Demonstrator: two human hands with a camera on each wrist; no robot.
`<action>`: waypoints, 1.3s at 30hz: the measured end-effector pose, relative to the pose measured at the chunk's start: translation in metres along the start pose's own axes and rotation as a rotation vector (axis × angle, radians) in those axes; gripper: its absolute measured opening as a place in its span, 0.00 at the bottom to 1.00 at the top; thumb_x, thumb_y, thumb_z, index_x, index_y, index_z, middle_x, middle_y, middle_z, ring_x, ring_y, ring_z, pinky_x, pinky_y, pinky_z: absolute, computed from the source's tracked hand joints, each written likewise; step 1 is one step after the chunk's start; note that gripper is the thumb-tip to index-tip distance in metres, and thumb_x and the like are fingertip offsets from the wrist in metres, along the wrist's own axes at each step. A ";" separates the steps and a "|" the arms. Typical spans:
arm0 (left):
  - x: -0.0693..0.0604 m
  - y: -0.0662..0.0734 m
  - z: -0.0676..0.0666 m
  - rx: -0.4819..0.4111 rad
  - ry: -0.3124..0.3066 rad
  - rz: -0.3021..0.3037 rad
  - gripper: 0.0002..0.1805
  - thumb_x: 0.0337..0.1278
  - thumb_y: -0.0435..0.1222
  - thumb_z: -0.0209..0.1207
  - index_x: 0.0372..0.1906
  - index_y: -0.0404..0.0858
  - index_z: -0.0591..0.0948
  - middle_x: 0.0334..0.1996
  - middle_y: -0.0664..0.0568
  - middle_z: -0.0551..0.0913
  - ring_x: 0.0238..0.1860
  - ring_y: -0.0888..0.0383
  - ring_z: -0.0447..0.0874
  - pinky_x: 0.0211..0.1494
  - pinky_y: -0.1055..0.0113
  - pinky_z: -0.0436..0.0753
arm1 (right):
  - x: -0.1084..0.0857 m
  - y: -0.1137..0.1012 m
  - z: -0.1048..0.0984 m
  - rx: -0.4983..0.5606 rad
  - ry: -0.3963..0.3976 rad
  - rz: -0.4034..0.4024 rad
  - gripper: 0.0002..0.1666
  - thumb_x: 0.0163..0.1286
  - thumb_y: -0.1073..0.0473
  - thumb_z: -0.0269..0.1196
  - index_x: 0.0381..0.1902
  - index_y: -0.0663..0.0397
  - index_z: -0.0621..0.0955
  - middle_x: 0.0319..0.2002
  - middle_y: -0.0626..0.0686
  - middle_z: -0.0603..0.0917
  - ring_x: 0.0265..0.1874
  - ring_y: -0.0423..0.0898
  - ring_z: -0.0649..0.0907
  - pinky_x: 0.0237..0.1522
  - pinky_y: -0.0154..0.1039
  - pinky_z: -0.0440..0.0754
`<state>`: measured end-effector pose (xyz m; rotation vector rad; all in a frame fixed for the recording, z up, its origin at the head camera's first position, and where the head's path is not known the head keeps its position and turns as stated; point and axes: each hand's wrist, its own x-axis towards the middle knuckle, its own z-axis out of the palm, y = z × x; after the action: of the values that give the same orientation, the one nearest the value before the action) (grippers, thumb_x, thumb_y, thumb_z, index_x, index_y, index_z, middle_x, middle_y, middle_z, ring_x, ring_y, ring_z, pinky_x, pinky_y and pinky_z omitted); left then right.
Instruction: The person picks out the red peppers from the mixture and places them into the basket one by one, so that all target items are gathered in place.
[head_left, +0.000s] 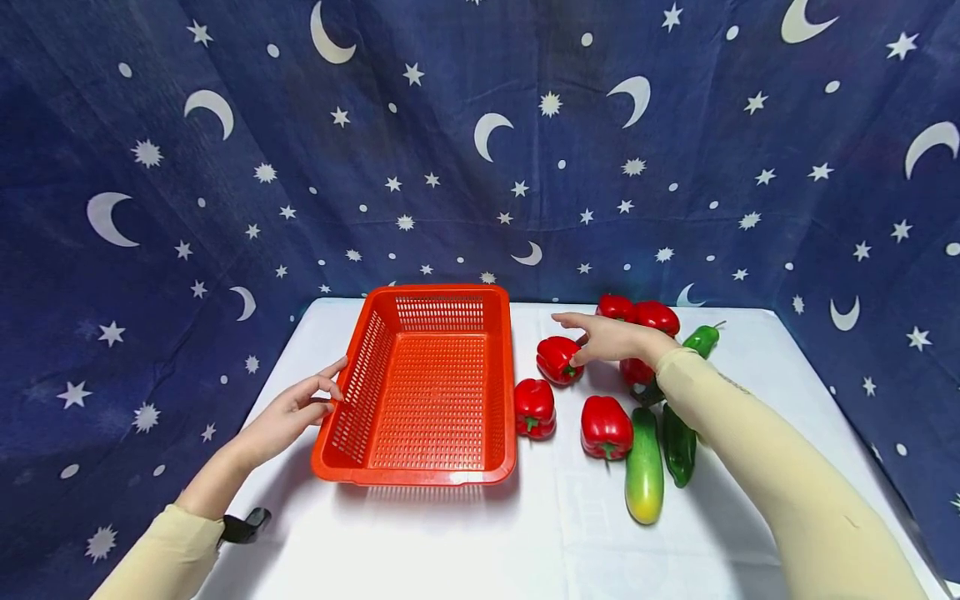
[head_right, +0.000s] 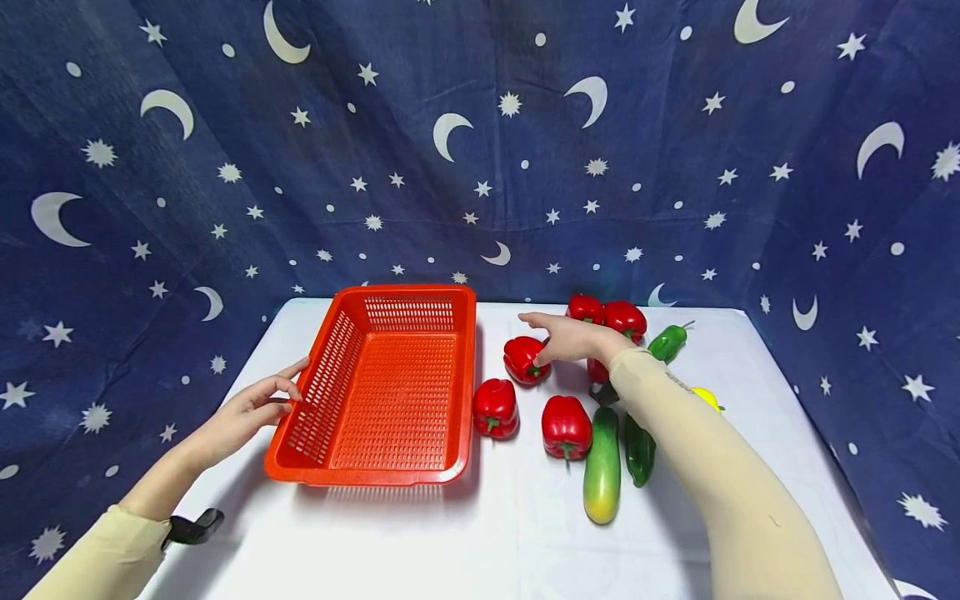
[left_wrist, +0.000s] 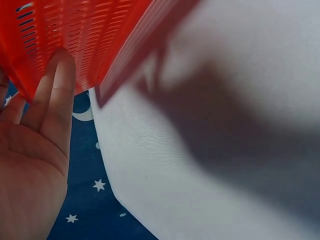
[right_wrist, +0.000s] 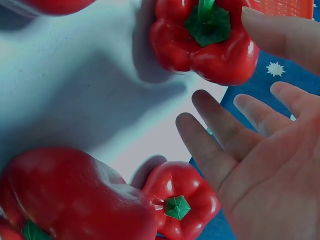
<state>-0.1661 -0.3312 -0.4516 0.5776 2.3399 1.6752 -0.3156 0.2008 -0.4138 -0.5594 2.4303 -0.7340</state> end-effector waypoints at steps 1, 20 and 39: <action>0.000 0.000 0.000 -0.004 0.001 -0.002 0.07 0.74 0.25 0.47 0.49 0.33 0.74 0.81 0.40 0.50 0.65 0.55 0.74 0.45 0.59 0.85 | 0.000 0.000 0.000 0.000 -0.007 0.000 0.59 0.58 0.58 0.75 0.82 0.43 0.56 0.77 0.60 0.62 0.71 0.62 0.68 0.65 0.65 0.70; -0.003 -0.001 0.004 -0.024 0.013 0.001 0.05 0.75 0.26 0.47 0.49 0.33 0.70 0.82 0.41 0.47 0.66 0.58 0.69 0.43 0.61 0.84 | 0.015 0.005 0.003 -0.032 -0.107 0.044 0.58 0.51 0.63 0.76 0.79 0.36 0.64 0.69 0.58 0.70 0.64 0.58 0.70 0.60 0.56 0.77; -0.003 -0.004 0.006 -0.043 0.017 -0.022 0.05 0.74 0.26 0.45 0.48 0.34 0.70 0.82 0.44 0.46 0.69 0.57 0.65 0.46 0.57 0.84 | 0.007 0.009 0.007 0.005 -0.129 0.075 0.58 0.47 0.60 0.79 0.76 0.41 0.66 0.66 0.58 0.71 0.63 0.59 0.69 0.55 0.55 0.80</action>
<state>-0.1617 -0.3289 -0.4574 0.5290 2.3076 1.7227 -0.3191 0.2012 -0.4264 -0.4954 2.3162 -0.6525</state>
